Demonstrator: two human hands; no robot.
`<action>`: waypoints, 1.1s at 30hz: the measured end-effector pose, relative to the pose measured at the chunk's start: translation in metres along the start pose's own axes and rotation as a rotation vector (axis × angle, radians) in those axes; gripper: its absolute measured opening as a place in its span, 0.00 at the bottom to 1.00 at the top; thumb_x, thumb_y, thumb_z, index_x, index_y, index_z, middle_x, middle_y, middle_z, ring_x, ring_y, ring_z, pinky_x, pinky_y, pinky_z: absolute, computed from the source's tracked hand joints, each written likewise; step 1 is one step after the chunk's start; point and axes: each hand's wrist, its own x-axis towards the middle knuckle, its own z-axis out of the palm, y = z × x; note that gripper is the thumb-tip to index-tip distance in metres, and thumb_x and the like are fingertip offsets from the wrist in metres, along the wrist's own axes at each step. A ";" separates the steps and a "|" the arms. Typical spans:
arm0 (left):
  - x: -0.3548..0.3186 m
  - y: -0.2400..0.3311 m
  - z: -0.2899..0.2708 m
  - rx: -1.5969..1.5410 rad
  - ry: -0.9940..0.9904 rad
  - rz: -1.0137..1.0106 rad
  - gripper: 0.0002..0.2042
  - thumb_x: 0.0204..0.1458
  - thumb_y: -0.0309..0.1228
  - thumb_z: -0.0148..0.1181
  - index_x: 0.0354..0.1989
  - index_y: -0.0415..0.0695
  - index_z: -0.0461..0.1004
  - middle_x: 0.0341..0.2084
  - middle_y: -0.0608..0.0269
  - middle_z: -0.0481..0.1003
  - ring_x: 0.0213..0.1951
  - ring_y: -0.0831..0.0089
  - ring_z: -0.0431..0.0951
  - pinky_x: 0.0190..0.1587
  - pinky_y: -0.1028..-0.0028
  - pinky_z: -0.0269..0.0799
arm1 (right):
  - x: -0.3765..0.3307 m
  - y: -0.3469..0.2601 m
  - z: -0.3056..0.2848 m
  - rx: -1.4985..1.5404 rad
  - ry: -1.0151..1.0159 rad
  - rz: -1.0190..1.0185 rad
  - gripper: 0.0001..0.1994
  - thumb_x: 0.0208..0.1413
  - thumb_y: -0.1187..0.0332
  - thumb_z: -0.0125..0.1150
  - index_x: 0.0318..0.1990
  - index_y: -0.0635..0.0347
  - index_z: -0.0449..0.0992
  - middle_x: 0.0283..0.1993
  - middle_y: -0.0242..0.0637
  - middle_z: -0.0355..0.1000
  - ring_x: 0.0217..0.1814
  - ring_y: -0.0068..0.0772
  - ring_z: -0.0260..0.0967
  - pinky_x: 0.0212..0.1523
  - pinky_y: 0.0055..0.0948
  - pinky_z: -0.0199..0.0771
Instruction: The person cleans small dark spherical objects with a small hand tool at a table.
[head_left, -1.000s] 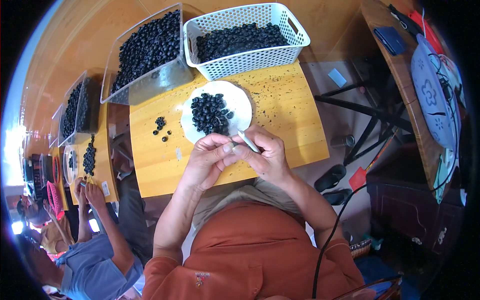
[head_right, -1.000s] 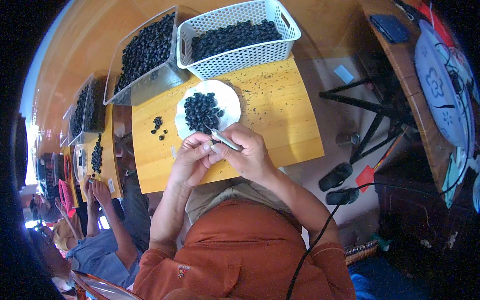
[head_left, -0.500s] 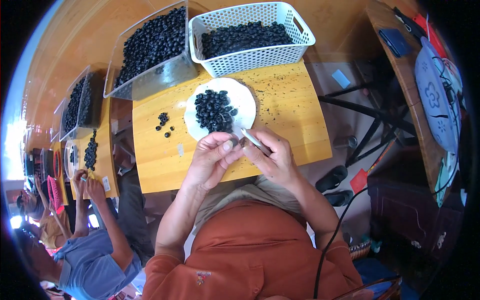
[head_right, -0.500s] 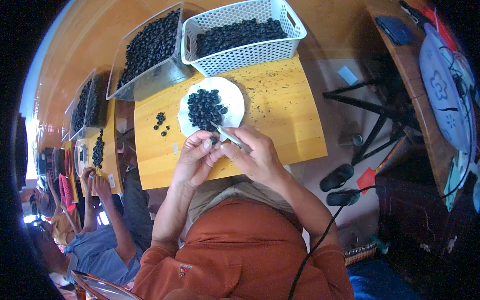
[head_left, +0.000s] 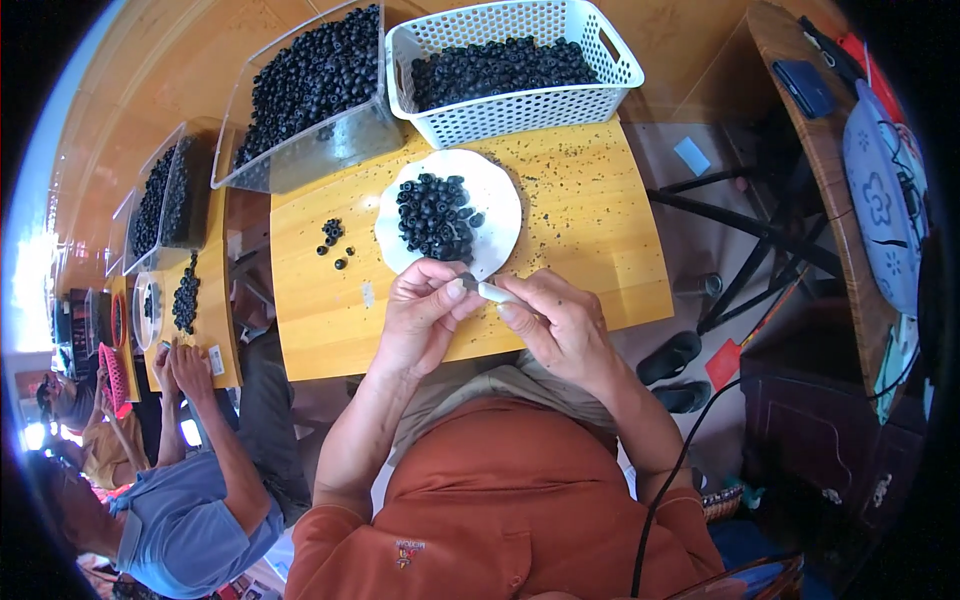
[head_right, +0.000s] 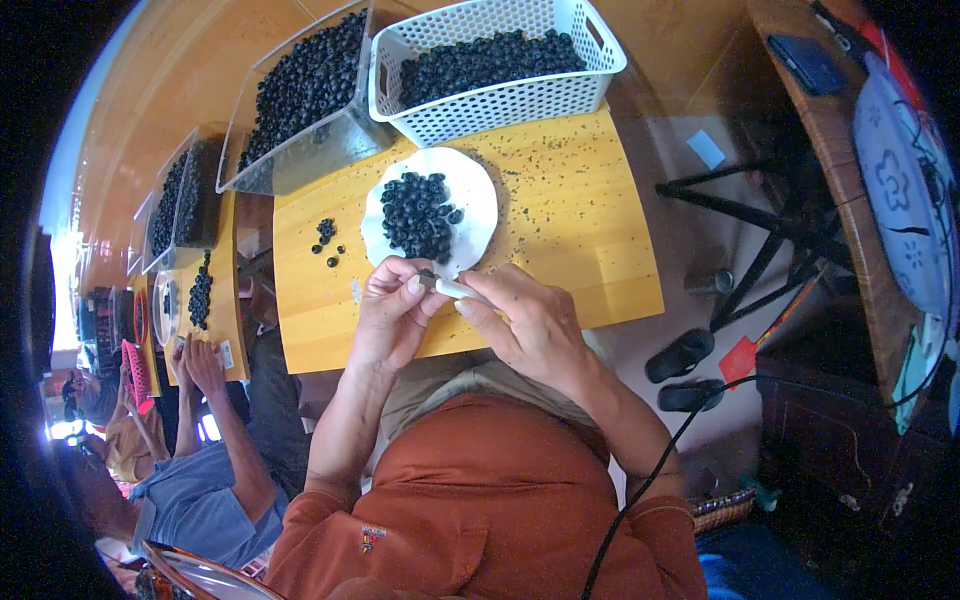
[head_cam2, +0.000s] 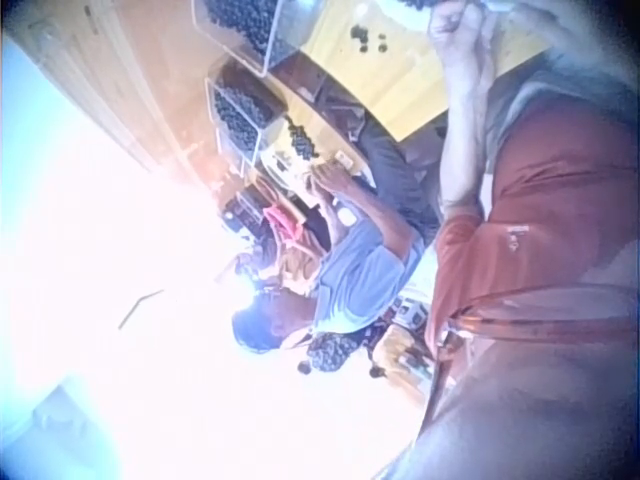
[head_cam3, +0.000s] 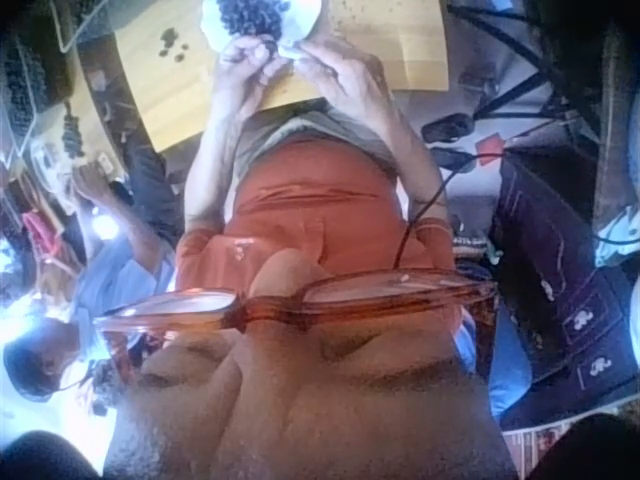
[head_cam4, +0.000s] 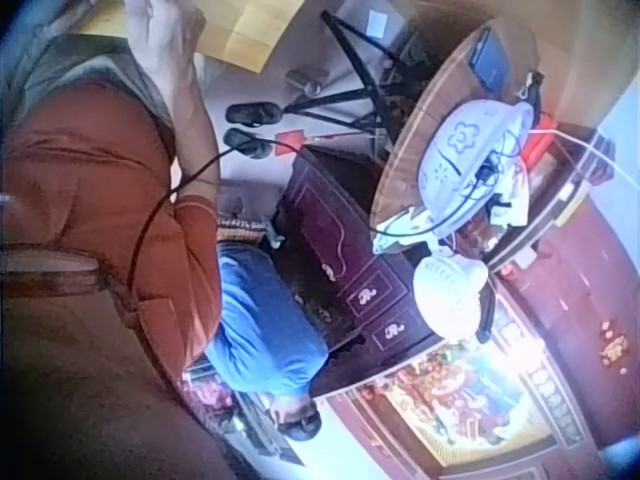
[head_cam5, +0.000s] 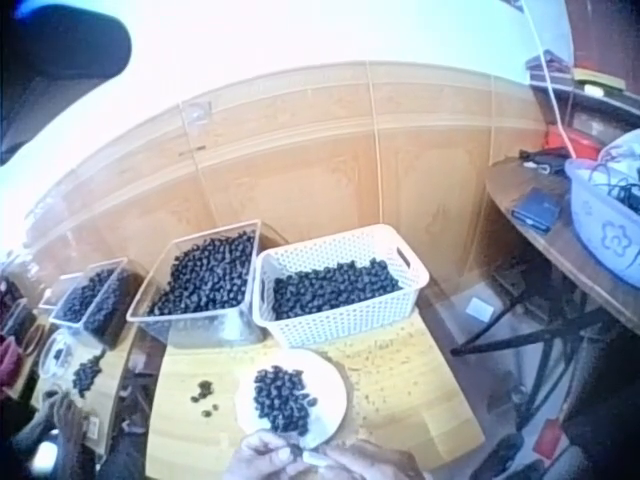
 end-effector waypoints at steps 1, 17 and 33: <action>0.000 0.000 0.001 0.037 0.011 0.021 0.04 0.55 0.19 0.61 0.36 0.40 0.74 0.39 0.57 0.77 0.42 0.70 0.80 0.48 0.69 0.81 | 0.000 0.001 0.000 -0.026 -0.008 0.002 0.13 0.59 0.64 0.60 0.48 0.61 0.77 0.35 0.43 0.75 0.33 0.44 0.75 0.32 0.37 0.73; -0.007 0.010 0.010 0.111 -0.068 0.100 0.07 0.52 0.18 0.63 0.31 0.42 0.70 0.33 0.58 0.75 0.36 0.72 0.77 0.45 0.69 0.80 | 0.003 -0.001 -0.005 0.028 0.005 -0.046 0.11 0.58 0.67 0.62 0.46 0.60 0.78 0.31 0.41 0.75 0.28 0.41 0.75 0.29 0.36 0.73; -0.008 0.005 0.014 0.089 -0.015 0.064 0.07 0.51 0.19 0.65 0.31 0.42 0.71 0.33 0.59 0.76 0.38 0.71 0.79 0.42 0.72 0.78 | 0.007 0.003 0.005 0.321 0.039 -0.044 0.15 0.59 0.68 0.62 0.49 0.69 0.77 0.35 0.41 0.74 0.31 0.28 0.69 0.33 0.25 0.68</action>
